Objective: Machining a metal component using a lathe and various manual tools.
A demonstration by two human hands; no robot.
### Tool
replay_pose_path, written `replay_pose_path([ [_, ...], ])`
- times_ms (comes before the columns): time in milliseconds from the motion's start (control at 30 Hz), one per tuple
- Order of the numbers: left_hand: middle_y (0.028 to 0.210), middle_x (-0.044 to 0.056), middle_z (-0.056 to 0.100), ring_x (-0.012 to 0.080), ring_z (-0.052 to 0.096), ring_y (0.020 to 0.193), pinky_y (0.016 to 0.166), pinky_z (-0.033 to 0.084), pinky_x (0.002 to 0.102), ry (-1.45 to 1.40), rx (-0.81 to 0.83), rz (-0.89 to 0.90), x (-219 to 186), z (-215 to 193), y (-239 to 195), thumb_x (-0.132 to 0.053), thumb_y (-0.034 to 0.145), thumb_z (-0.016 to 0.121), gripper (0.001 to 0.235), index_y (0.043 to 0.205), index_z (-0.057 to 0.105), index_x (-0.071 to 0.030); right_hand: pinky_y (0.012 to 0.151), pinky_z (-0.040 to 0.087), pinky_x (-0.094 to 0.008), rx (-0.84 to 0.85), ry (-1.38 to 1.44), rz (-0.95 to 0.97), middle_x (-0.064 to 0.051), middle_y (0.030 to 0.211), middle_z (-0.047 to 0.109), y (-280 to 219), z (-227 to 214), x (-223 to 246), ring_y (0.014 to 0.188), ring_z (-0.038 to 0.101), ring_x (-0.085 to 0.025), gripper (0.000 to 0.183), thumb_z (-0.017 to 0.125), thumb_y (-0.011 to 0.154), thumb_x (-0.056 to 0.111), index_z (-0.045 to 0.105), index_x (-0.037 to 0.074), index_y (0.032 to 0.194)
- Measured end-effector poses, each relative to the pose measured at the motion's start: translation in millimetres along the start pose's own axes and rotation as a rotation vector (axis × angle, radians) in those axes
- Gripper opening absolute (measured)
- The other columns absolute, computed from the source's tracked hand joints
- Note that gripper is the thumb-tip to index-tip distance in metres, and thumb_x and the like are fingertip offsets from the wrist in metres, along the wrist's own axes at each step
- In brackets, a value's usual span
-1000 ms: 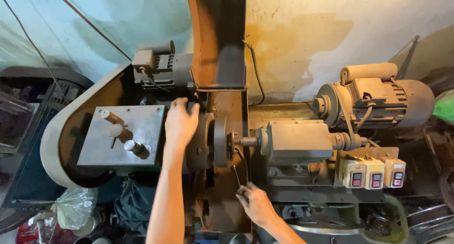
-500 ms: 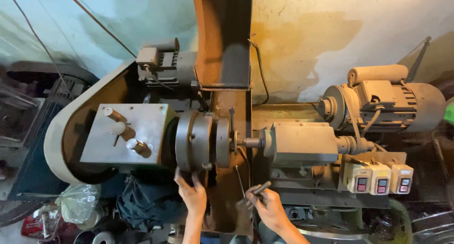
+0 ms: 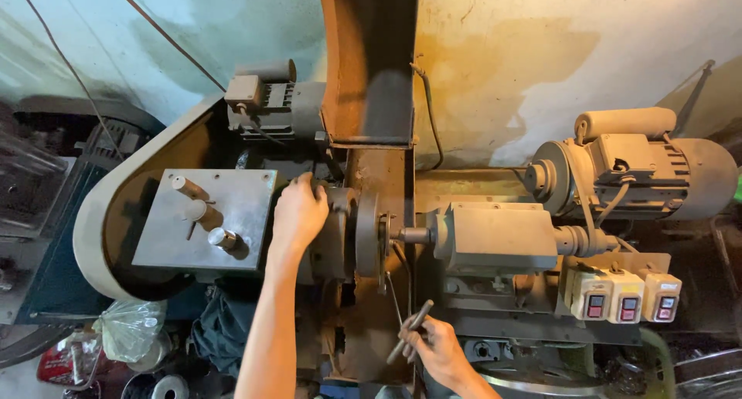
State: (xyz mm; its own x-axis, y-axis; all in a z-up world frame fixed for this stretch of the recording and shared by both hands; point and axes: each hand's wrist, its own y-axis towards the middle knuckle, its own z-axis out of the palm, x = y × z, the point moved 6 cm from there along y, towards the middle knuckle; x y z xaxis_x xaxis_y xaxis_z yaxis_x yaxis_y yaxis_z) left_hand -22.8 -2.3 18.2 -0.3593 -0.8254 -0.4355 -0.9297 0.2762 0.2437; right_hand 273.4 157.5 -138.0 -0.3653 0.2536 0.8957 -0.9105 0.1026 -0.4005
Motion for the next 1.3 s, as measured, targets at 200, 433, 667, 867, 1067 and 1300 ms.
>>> replay_pose_path([
  [200,0.094,0.029,0.071,0.053,0.067,0.084,0.076,0.055,0.058,0.089,0.207,-0.146,7.0,16.9,28.2,-0.023,0.09,0.058,0.028,0.1,0.065,0.002,0.052,0.06,-0.032,0.094,-0.068,-0.177,-0.013,0.077,0.075,3.7,-28.2,111.0,0.061,0.072,-0.02,0.009,0.068,0.09,-0.003,0.072,0.0,0.098],
  [433,0.095,0.028,0.072,0.0517,0.073,0.09,0.075,0.058,0.061,0.09,0.335,-0.295,44.5,54.3,45.1,-0.037,0.089,0.06,0.042,0.105,0.074,-0.001,0.058,0.055,-0.036,-0.344,-0.565,-0.708,-0.01,0.064,0.065,109.1,-22.9,290.4,0.058,0.067,-0.024,0.021,0.06,0.105,0.015,0.069,0.005,0.089],
  [667,0.097,0.033,0.07,0.0543,0.071,0.096,0.084,0.058,0.061,0.045,0.247,-0.395,7.1,-4.3,1.7,-0.042,0.096,0.055,0.052,0.112,0.067,0.006,0.045,0.054,-0.03,-0.155,-0.672,-0.268,-0.009,0.048,0.065,218.8,1.2,235.5,0.042,0.069,-0.02,0.025,0.062,0.101,0.02,0.066,0.006,0.08],
  [867,0.096,0.035,0.07,0.0541,0.071,0.094,0.081,0.058,0.061,0.009,0.219,-0.374,-12.7,-23.7,-6.9,-0.034,0.099,0.054,0.05,0.119,0.064,0.01,0.05,0.057,-0.033,-0.057,-0.641,-0.23,-0.018,0.056,0.069,195.2,12.3,241.7,0.046,0.07,-0.025,0.028,0.058,0.104,0.016,0.067,-0.005,0.087],
  [1067,0.092,0.034,0.07,0.0521,0.072,0.09,0.074,0.06,0.058,-0.019,0.186,-0.347,-8.0,-22.0,-7.5,-0.033,0.1,0.055,0.051,0.123,0.064,0.012,0.049,0.057,-0.032,-0.054,-0.629,-0.226,-0.019,0.057,0.069,199.3,9.8,239.5,0.048,0.07,-0.024,0.029,0.058,0.104,0.016,0.067,-0.006,0.086],
  [1300,0.092,0.033,0.07,0.051,0.073,0.089,0.073,0.06,0.058,-0.008,0.169,-0.345,-0.4,-13.9,-6.9,-0.034,0.099,0.057,0.052,0.123,0.064,0.011,0.05,0.057,-0.031,-0.048,-0.642,-0.224,-0.015,0.056,0.07,198.0,9.9,239.4,0.046,0.07,-0.023,0.027,0.06,0.104,0.019,0.068,0.0,0.086],
])
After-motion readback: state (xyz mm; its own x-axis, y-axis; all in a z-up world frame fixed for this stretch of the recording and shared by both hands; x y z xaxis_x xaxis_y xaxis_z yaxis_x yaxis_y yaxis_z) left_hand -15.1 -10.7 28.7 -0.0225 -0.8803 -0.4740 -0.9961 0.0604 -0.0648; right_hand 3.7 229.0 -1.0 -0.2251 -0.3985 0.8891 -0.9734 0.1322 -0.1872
